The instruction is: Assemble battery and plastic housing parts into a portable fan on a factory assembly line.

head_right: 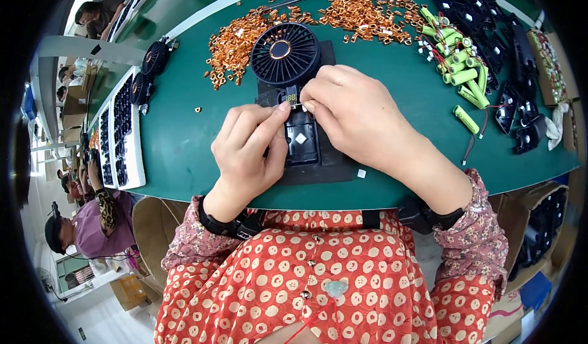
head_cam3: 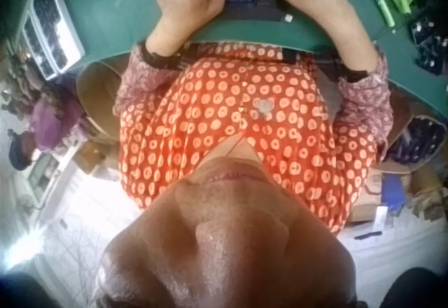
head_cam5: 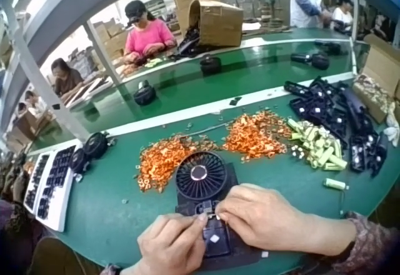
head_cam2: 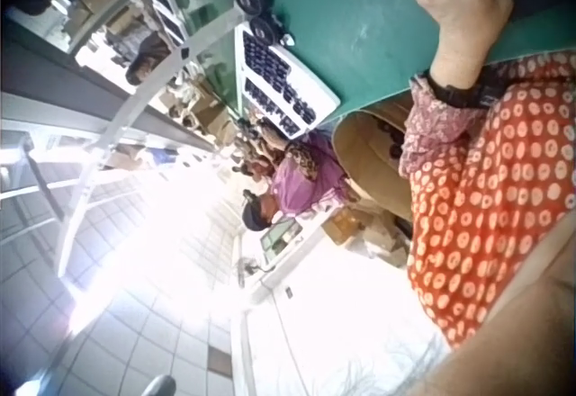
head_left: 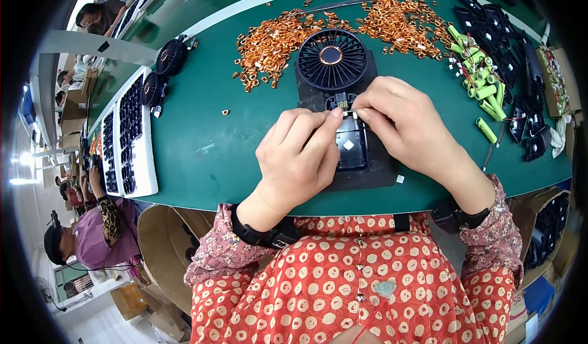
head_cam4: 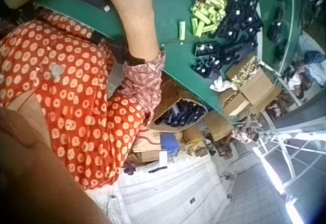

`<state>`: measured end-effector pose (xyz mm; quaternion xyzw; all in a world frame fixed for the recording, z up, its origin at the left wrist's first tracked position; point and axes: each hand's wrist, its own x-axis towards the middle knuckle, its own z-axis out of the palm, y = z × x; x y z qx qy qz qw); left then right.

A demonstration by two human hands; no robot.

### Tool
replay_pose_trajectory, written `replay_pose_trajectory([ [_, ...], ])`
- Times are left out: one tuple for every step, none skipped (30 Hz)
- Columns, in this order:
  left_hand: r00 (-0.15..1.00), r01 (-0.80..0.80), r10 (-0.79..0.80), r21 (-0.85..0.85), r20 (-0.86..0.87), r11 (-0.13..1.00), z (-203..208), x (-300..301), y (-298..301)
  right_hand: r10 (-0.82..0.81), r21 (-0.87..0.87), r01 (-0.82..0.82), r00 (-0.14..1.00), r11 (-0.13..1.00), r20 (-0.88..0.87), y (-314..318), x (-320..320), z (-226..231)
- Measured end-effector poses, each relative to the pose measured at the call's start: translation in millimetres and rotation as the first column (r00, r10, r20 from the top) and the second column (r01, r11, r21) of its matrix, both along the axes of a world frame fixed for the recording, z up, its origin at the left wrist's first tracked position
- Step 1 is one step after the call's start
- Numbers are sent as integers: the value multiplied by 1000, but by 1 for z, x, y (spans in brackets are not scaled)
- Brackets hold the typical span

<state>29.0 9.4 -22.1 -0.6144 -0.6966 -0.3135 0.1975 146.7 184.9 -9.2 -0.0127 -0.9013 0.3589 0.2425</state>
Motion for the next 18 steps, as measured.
replay_pose_trajectory([
  [1000, 3, -3, 0, -6, 1000, 0, -1, -1, 2, -40, -2, 1000, 999, 0, 0, 4, 0],
  [1000, 7, -7, -1, -11, 1000, 0, -2, -1, -4, -44, 4, 1000, 999, -2, 2, 11, 2],
  [1000, -1, 1, -10, -16, 1000, 1, -2, -3, -38, -77, 39, 999, 996, 14, 4, 19, 3],
  [999, -1, 1, -13, -33, 1000, 3, -2, -3, -85, -107, 89, 996, 990, 38, 6, 29, 4],
  [999, -3, 2, -18, -52, 1000, 4, -2, -3, -90, -115, 94, 995, 989, 40, 6, 36, 2],
  [999, 8, -9, -26, -51, 1000, 5, -2, -2, -113, -160, 124, 991, 979, 78, 7, 43, 1],
  [998, 8, -10, -46, -62, 999, 6, -3, -2, -132, -204, 153, 984, 967, 116, 9, 49, -2],
  [997, 6, -11, -66, -73, 998, 6, -2, -2, -121, -186, 136, 989, 973, 89, 11, 53, -10],
  [997, 14, -20, -77, -73, 997, 6, -1, -1, -128, -197, 143, 988, 970, 90, 12, 53, -10],
  [997, -3, -4, -92, -76, 996, 7, -1, -1, -93, -134, 100, 994, 986, 52, 13, 51, -8],
  [997, -21, 13, -107, -80, 994, 7, 0, 0, -56, -68, 57, 998, 996, 16, 14, 50, -7],
  [996, -19, 10, -116, -84, 993, 8, 0, 0, -22, -55, 23, 1000, 998, 14, 14, 50, -7],
  [994, -24, 10, -124, -111, 992, 10, 1, 0, -24, -63, 25, 1000, 998, 10, 14, 50, -8],
  [990, -29, 11, -131, -138, 991, 11, 0, 0, -28, -40, 30, 999, 999, 38, 13, 50, -9],
  [990, -28, 9, -133, -138, 991, 11, 0, 1, -34, -13, 35, 997, 999, 70, 13, 51, -10],
  [987, -32, 9, -140, -158, 990, 11, 0, 1, -60, -35, 63, 996, 997, 59, 13, 50, -10],
  [984, -37, 10, -146, -178, 989, 11, 0, 0, -60, -33, 62, 996, 998, 60, 11, 50, -11],
  [984, -37, 12, -141, -177, 989, 11, 0, 1, -82, -85, 85, 996, 993, 37, 10, 50, -11],
])
